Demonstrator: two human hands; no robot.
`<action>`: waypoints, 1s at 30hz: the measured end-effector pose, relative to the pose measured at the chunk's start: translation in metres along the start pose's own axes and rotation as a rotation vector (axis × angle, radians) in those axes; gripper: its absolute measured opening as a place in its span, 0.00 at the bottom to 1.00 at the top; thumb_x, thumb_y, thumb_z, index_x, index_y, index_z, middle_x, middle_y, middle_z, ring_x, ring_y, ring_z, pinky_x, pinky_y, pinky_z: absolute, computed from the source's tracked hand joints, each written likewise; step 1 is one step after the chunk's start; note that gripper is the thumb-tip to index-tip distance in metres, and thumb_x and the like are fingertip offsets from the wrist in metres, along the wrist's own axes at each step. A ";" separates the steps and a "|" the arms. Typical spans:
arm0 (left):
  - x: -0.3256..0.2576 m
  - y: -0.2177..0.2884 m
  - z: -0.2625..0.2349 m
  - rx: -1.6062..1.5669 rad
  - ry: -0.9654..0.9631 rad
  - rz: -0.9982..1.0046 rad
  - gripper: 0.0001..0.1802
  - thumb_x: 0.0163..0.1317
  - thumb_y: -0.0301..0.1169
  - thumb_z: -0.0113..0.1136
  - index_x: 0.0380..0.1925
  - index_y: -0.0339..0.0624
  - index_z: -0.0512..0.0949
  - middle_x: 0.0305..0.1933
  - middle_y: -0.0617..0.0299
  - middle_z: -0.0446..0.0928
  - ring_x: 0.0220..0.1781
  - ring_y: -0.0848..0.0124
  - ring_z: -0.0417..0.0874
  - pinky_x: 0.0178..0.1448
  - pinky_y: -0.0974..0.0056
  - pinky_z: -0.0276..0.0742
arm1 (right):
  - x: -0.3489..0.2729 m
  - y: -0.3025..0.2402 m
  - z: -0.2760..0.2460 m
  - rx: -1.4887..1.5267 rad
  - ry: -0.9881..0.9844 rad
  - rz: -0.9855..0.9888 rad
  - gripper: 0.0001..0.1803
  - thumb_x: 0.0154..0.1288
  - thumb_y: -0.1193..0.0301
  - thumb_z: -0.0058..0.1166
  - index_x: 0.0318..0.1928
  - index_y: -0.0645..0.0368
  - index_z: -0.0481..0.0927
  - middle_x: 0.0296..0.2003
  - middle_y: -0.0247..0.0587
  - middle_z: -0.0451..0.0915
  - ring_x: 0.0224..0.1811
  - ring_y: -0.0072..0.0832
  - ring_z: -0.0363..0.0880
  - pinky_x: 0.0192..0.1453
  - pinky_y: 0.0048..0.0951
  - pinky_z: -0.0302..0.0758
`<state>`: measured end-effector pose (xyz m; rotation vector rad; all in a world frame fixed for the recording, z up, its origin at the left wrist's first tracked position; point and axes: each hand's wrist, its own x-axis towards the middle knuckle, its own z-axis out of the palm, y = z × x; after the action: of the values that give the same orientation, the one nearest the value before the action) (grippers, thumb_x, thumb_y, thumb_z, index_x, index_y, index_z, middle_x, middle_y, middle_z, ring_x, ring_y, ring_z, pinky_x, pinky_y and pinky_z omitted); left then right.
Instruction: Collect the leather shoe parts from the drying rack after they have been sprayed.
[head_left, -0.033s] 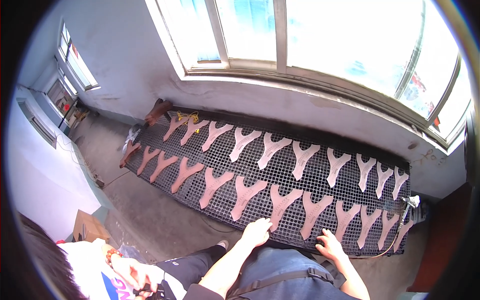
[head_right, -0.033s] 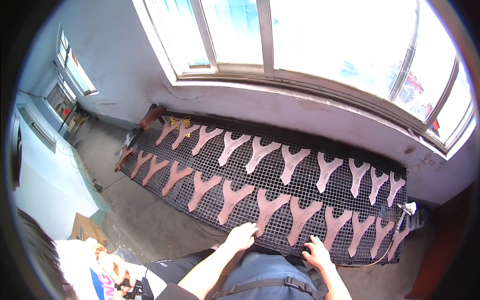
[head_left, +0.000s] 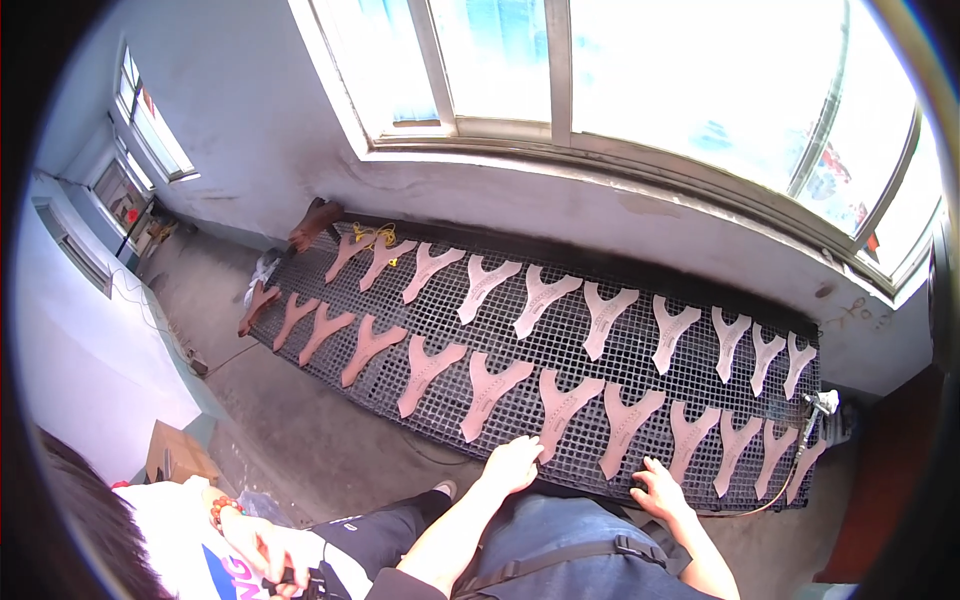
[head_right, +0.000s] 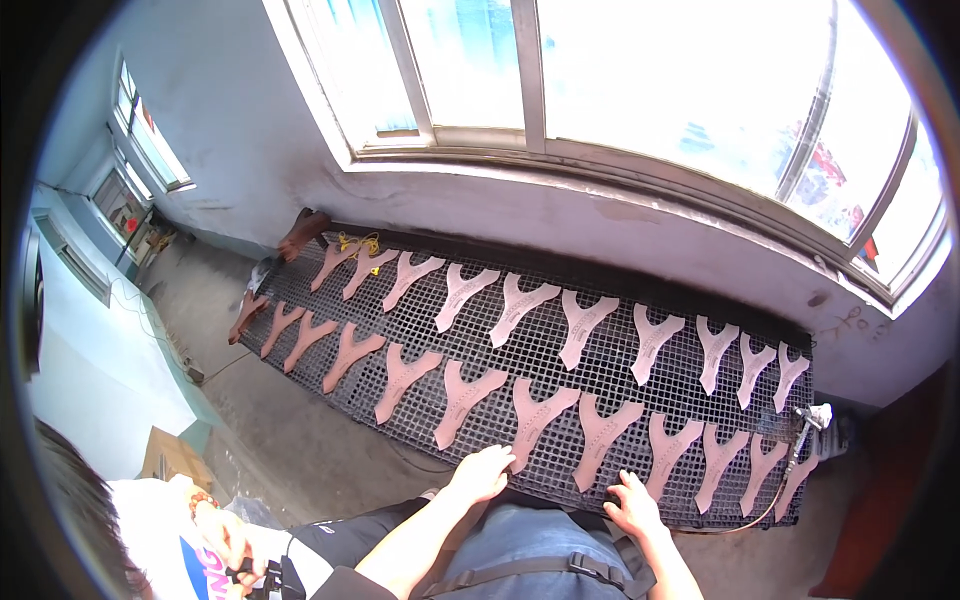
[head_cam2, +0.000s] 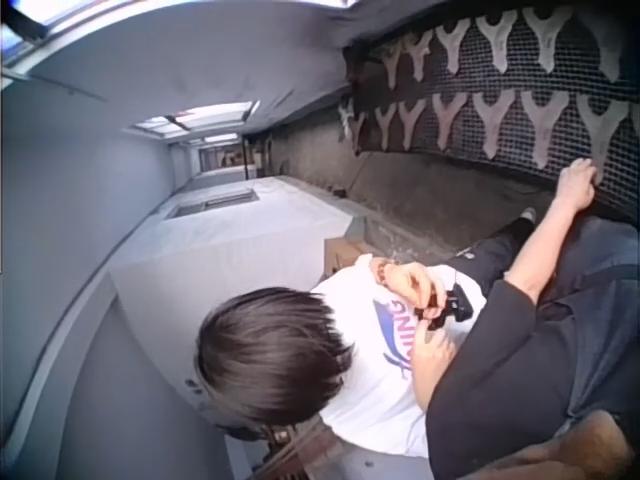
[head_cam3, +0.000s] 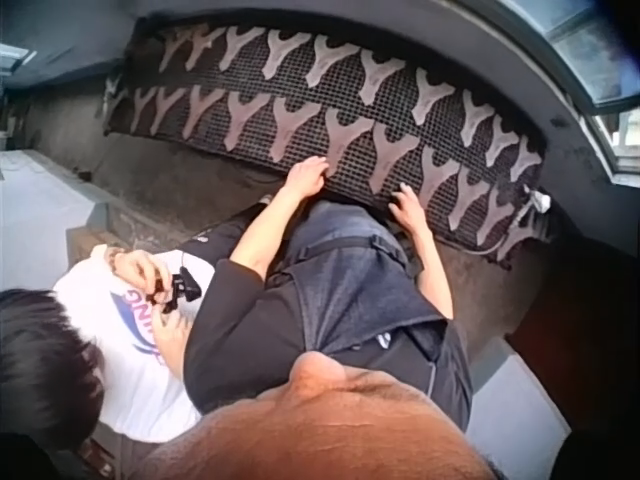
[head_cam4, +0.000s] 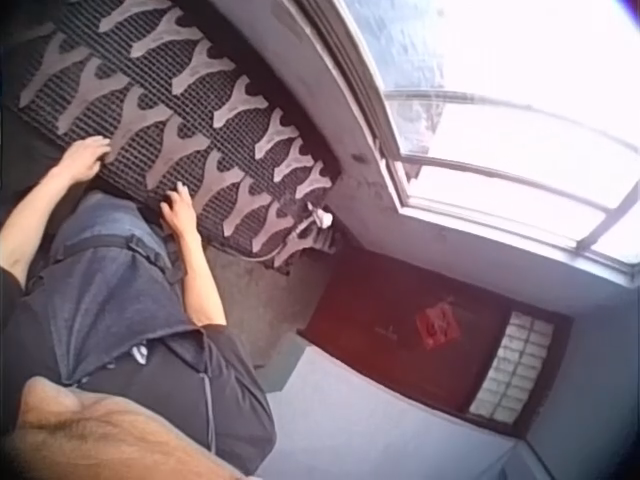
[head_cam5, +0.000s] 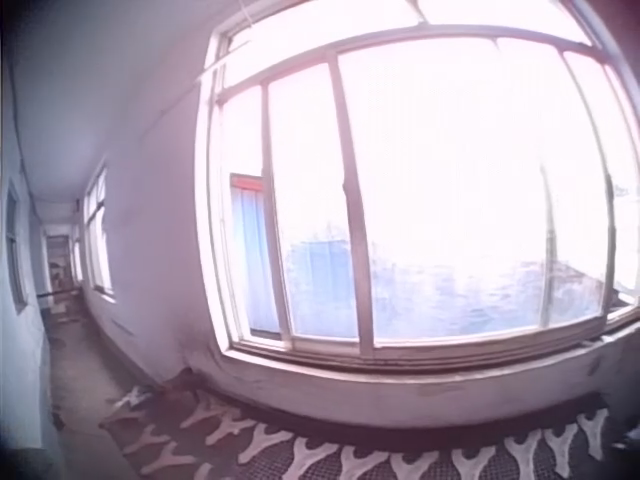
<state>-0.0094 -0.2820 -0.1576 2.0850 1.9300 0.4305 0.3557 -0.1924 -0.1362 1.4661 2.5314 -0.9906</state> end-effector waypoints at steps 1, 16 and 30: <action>0.000 0.000 0.000 -0.014 0.003 0.002 0.22 0.59 0.32 0.59 0.55 0.41 0.81 0.65 0.53 0.79 0.67 0.57 0.78 0.66 0.54 0.78 | 0.000 0.000 0.000 0.012 0.007 -0.007 0.26 0.61 0.59 0.63 0.58 0.55 0.83 0.74 0.58 0.64 0.79 0.49 0.58 0.81 0.42 0.58; 0.002 0.000 0.001 -0.011 0.044 0.023 0.22 0.58 0.32 0.59 0.53 0.40 0.81 0.62 0.52 0.80 0.64 0.57 0.80 0.65 0.55 0.79 | 0.000 -0.001 -0.002 -0.008 0.013 -0.017 0.26 0.61 0.58 0.64 0.58 0.54 0.83 0.73 0.57 0.65 0.78 0.48 0.59 0.81 0.41 0.59; 0.006 0.001 -0.008 0.000 -0.118 -0.037 0.24 0.61 0.34 0.57 0.58 0.41 0.80 0.68 0.53 0.76 0.69 0.58 0.77 0.70 0.55 0.76 | -0.002 -0.005 -0.005 -0.010 -0.018 0.006 0.26 0.63 0.57 0.63 0.59 0.55 0.82 0.75 0.56 0.63 0.79 0.49 0.57 0.81 0.43 0.59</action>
<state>-0.0108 -0.2761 -0.1494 2.0235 1.8972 0.2927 0.3538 -0.1926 -0.1287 1.4555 2.5143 -0.9845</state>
